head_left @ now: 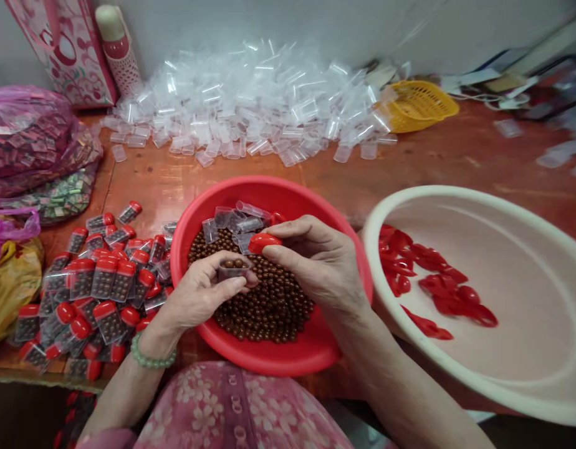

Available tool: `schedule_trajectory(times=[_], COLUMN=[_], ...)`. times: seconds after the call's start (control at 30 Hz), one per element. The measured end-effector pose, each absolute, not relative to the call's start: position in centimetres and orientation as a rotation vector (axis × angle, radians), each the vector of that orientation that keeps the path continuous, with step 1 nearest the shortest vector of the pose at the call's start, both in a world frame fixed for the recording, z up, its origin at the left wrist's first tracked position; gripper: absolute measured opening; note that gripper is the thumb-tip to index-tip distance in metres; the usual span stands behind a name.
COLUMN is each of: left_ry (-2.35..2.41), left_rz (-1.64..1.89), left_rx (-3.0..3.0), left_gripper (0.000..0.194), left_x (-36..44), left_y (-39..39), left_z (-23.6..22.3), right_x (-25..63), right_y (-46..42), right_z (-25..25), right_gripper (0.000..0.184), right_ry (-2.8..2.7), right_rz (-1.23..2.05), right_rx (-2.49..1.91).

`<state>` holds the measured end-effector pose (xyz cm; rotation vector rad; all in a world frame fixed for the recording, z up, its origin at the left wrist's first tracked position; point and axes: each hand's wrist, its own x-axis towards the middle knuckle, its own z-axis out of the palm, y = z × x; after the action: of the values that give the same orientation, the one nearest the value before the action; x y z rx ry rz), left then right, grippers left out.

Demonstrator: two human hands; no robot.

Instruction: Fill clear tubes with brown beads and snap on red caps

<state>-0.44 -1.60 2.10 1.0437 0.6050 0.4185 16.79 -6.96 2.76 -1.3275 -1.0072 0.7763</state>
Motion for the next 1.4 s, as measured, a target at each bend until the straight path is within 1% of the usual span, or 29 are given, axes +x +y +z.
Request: schedule_trajectory(times=[0.27, 0.57, 0.77, 0.87, 1.0, 1.07, 1.2, 1.3, 1.4], left_ry=[0.611, 0.571, 0.627, 0.63, 0.598, 0.558, 0.512, 0.543, 0.543], left_rz=[0.422, 0.434, 0.44, 0.455, 0.458, 0.468, 0.488, 0.516, 0.498], left_rx=[1.013, 1.101, 1.109, 1.068, 0.971, 0.909, 0.861, 0.899, 0.903], left_gripper=[0.037, 0.018, 0.023, 0.026, 0.031, 0.036, 0.04, 0.038, 0.034], left_x=[-0.3, -0.6, -0.7, -0.5, -0.3, -0.2, 0.0, 0.1, 0.1], left_y=[-2.4, -2.4, -2.2, -2.0, -2.0, -2.1, -2.3, -2.4, -2.4], left_z=[1.5, 1.0, 0.9, 1.0, 0.8, 0.8, 0.9, 1.0, 1.0], right_x=[16.2, 16.3, 18.2, 18.2, 16.3, 15.3, 14.2, 14.1, 14.0], right_y=[-7.6, -7.8, -9.0, -9.0, -8.3, -7.8, -7.3, -7.2, -7.1], right_z=[3.1, 3.6, 4.8, 4.7, 3.8, 3.4, 3.0, 2.8, 2.7], right_gripper=[0.013, 0.004, 0.005, 0.008, 0.009, 0.009, 0.009, 0.009, 0.007], right_ry=[-1.164, -1.53, -1.758, -1.675, -1.308, -1.219, -1.333, -1.389, -1.295], right_rz=[0.728, 0.601, 0.471, 0.456, 0.606, 0.663, 0.619, 0.572, 0.607], right_rx=[-1.343, -1.367, -1.482, -1.499, -1.453, -1.416, -1.386, -1.387, -1.427])
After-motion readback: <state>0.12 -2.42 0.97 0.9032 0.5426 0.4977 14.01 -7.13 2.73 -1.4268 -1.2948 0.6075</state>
